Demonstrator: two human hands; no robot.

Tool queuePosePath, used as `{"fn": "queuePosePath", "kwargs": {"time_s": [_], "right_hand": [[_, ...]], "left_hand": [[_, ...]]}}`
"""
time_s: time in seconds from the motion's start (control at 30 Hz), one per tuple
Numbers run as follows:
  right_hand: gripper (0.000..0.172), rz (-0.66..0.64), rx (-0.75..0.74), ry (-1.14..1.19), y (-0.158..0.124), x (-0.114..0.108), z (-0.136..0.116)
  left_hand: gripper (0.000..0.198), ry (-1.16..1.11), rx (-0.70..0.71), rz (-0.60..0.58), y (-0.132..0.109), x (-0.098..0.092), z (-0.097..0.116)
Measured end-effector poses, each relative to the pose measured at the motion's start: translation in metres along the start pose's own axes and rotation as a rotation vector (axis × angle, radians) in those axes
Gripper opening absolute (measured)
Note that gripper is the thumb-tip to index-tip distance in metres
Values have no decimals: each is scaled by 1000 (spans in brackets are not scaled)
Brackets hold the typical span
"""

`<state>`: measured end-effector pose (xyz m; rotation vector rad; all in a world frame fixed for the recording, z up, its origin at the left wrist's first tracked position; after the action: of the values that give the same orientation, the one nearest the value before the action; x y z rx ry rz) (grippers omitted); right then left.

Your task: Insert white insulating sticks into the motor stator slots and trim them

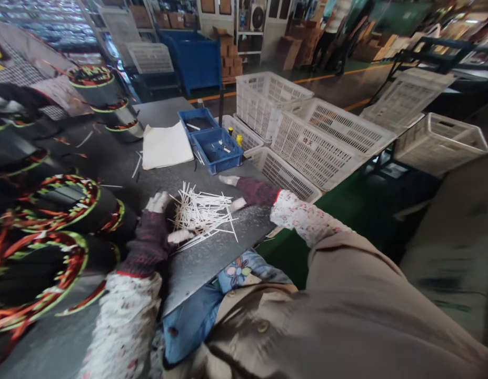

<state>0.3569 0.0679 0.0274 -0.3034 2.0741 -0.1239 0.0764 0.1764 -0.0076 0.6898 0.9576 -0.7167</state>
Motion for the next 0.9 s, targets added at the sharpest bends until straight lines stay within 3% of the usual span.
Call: {"fn": "queuePosePath", "kwargs": {"time_s": [0.13,0.23,0.37,0.47,0.6,0.7,0.9], "right_hand": [[128,-140,35,-24,-24,2,31],[140,-191,45,-68,-17,20,27],[117,-136,7,-172,8,39,0],[106,-126,-22,-155,15,38,-11],[123,-178,-102,-103,3,26,-10],[142,-204,-42,-188,-4,29,-6],[129,-64,-49,-365,18,49,-27]], "left_hand": [[123,159,13,-95,-13,10,-4],[117,197,41,-131,-13,27,1],[99,190,5,-68,-1,41,13],[92,176,-37,-40,5,40,15],[110,196,29,-47,-2,26,10],[115,208,100,-53,-11,22,12],[111,207,127,-62,-13,45,30]]}}
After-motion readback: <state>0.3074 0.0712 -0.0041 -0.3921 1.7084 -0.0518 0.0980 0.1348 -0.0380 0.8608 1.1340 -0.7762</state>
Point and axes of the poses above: each hand's wrist, its own y-axis towards the middle knuckle, its own x-axis out of the palm, z = x × y, the point moved 6 cm from there along y, towards the middle knuckle, and after that the axes turned 9 degrees about -z, right-handed, at the moved point
